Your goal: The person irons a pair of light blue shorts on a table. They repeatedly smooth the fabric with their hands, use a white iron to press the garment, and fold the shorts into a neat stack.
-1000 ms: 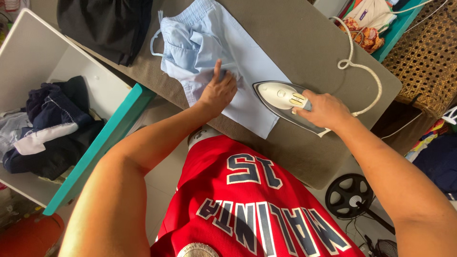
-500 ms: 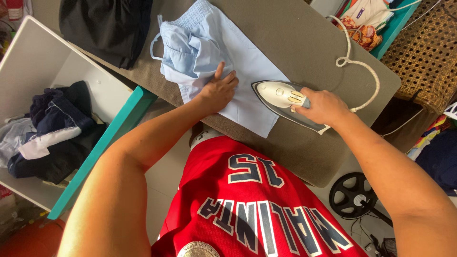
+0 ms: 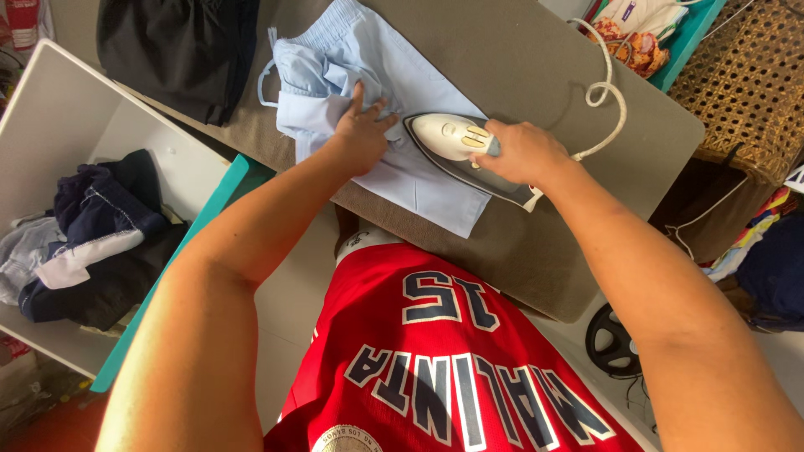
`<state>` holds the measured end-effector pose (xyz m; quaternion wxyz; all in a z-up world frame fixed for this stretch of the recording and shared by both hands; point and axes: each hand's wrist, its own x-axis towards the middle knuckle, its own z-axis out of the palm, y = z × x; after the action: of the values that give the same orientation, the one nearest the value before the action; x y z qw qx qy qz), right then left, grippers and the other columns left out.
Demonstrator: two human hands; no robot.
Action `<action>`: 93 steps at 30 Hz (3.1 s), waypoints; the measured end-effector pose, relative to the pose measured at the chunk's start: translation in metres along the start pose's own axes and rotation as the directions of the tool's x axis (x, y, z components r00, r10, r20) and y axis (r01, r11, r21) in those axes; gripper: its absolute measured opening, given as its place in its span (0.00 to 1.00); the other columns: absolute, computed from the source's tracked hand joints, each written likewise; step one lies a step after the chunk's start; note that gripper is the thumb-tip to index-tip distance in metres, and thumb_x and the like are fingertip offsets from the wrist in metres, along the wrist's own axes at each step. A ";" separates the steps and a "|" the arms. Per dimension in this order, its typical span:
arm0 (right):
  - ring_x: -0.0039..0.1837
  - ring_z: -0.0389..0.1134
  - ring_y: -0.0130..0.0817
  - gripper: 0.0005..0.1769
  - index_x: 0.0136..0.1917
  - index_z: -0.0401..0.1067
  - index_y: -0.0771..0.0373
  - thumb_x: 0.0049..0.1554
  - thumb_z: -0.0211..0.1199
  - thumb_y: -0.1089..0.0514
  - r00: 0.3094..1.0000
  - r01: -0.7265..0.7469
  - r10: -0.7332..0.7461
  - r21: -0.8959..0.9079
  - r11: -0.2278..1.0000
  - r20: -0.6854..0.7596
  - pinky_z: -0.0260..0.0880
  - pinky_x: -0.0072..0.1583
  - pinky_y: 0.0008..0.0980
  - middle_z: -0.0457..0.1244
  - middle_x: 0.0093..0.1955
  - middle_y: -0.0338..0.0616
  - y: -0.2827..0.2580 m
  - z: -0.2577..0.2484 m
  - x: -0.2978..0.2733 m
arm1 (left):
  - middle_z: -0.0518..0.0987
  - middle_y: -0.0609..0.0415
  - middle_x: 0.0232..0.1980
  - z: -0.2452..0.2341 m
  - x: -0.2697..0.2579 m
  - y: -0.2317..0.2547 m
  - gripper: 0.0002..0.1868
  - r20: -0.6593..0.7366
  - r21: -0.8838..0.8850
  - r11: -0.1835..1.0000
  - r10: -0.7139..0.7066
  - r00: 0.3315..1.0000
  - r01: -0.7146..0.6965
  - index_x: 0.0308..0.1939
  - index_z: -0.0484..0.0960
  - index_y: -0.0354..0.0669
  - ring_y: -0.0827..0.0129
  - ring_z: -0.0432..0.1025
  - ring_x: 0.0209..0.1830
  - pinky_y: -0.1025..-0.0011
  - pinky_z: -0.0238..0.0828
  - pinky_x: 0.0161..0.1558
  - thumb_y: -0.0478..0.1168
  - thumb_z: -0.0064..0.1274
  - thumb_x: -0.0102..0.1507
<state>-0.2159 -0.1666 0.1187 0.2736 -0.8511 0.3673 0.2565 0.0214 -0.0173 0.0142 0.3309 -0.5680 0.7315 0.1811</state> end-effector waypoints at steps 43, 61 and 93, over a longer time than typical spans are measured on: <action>0.50 0.73 0.59 0.35 0.65 0.70 0.57 0.54 0.65 0.33 1.000 0.025 -0.026 -0.111 0.994 -0.015 0.72 0.53 0.55 0.71 0.43 0.59 0.043 0.023 -0.020 | 0.62 0.40 0.77 0.004 -0.048 -0.008 0.14 -0.324 -0.117 0.988 -0.138 0.936 0.106 0.47 0.87 0.51 0.48 0.49 0.81 0.23 0.20 0.68 0.45 0.59 0.58; 0.53 0.72 0.58 0.31 0.59 0.72 0.64 0.57 0.66 0.37 0.974 0.002 0.004 0.025 1.000 -0.228 0.71 0.56 0.53 0.69 0.45 0.61 -0.014 0.017 0.022 | 0.77 0.54 0.43 -0.021 -0.057 -0.059 0.12 -0.839 -0.273 0.961 -0.255 0.480 0.034 0.52 0.82 0.45 0.61 0.71 0.48 0.62 0.62 0.50 0.33 0.54 0.64; 0.41 0.73 0.56 0.32 0.51 0.71 0.63 0.54 0.65 0.31 0.957 -0.213 0.237 0.149 0.966 -0.167 0.72 0.45 0.50 0.70 0.36 0.57 0.060 0.101 -0.146 | 0.60 0.47 0.77 0.068 -0.031 0.084 0.28 -0.561 -0.497 0.804 -0.010 0.827 -0.327 0.67 0.73 0.48 0.51 0.50 0.79 0.42 0.43 0.75 0.40 0.52 0.61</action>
<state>-0.3734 -0.0643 0.1225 0.2623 -0.8042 0.5013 0.1820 -0.0352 0.0724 -0.0223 -0.0917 -0.6018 0.7516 0.2541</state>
